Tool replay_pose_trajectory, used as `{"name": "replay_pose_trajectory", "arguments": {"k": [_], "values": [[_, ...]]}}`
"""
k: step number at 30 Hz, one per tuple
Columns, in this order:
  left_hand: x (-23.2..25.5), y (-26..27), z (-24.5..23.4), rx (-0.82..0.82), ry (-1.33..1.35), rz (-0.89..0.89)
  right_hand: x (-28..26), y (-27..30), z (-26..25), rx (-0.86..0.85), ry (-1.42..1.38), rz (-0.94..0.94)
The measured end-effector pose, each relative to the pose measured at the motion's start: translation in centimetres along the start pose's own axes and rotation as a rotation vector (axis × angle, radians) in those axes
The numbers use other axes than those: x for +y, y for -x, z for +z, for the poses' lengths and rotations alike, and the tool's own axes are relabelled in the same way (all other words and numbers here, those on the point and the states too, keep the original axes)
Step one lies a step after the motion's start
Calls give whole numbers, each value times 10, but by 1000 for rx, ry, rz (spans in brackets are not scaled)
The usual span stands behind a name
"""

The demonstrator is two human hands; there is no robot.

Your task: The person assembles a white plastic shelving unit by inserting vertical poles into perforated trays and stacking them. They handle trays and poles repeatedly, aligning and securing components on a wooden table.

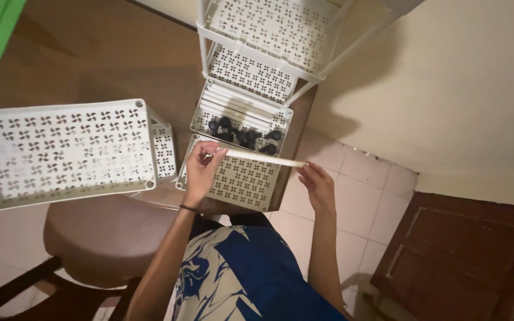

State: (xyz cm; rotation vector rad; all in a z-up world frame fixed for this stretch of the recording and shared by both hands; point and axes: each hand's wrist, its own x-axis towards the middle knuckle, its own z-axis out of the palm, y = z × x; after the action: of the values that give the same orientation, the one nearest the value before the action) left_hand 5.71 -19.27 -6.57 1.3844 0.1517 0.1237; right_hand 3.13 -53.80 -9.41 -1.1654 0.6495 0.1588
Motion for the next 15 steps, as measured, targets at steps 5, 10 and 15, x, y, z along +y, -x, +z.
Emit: {"name": "replay_pose_trajectory", "arguments": {"k": [5, 10, 15], "values": [[-71, -20, 6, 31, 6, -131, 34, -52, -26, 74, -133, 50], [-114, -34, 8, 75, -150, -240, 66, -93, -30, 127, -176, 78], [-142, -38, 6, 7, -336, -245, 76, -135, -15, 191, -119, 40]]}}
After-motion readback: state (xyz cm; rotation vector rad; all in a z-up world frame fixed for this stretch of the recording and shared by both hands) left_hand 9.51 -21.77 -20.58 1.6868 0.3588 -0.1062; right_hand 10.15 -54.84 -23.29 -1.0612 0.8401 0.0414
